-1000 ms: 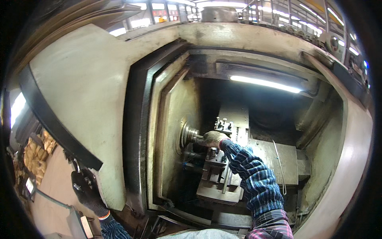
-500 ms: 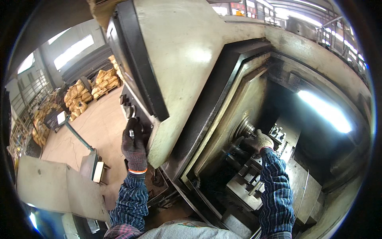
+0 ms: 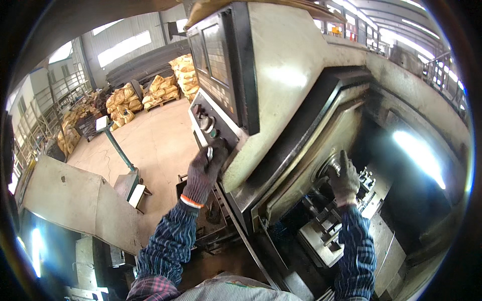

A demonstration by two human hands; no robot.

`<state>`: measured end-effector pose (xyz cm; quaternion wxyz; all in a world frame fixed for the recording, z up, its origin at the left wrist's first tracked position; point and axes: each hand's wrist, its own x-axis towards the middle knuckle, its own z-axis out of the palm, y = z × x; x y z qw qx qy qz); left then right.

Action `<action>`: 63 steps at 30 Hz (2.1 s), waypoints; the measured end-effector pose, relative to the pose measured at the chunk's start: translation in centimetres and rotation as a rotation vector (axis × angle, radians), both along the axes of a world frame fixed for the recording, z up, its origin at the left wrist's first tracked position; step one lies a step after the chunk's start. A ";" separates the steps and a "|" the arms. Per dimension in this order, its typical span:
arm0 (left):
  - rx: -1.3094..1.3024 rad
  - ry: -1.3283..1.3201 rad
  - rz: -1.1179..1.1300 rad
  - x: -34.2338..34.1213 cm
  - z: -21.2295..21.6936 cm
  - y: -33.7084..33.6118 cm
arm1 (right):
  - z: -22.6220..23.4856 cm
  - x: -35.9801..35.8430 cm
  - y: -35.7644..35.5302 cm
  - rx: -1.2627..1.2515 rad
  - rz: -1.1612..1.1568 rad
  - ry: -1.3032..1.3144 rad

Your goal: The person operates a CNC lathe in a workshop, repeatedly loading metal rods into the chuck, closing the door, and starting the machine. After each cycle, the person removes the finished metal parts and places them into a collection bin.

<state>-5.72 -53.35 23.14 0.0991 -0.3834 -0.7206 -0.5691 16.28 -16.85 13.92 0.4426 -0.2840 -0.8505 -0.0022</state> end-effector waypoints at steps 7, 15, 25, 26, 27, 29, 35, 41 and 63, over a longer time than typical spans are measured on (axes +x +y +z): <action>0.102 -0.203 -0.862 10.5 3.8 -3.5 | 6.2 -0.1 -23.8 -0.257 0.781 0.071; -0.205 0.530 -0.614 11.1 8.6 -10.5 | -1.3 -2.7 -30.8 -1.339 1.118 -0.042; -0.478 0.350 0.037 13.1 11.8 -27.4 | -4.0 -7.2 -42.5 -0.908 1.204 -0.447; -0.456 0.328 0.015 12.4 11.0 -28.2 | -4.0 -7.4 -43.6 -0.856 1.153 -0.490; -0.421 0.297 -0.009 11.5 10.3 -29.4 | -3.9 -7.5 -44.7 -0.796 1.096 -0.543; -0.409 0.250 0.037 11.7 9.3 -31.6 | -9.1 -8.1 -46.6 -0.769 1.229 -0.400; -0.361 0.105 0.245 12.8 5.9 -39.6 | -5.7 -10.9 -53.2 -0.769 1.546 -0.620; -0.299 -0.016 0.457 14.5 3.7 -45.6 | -2.8 -13.5 -59.7 -0.846 1.795 -0.685; -0.238 -0.330 0.989 11.6 3.0 -54.4 | -5.4 -27.3 -75.9 -1.189 2.489 -1.321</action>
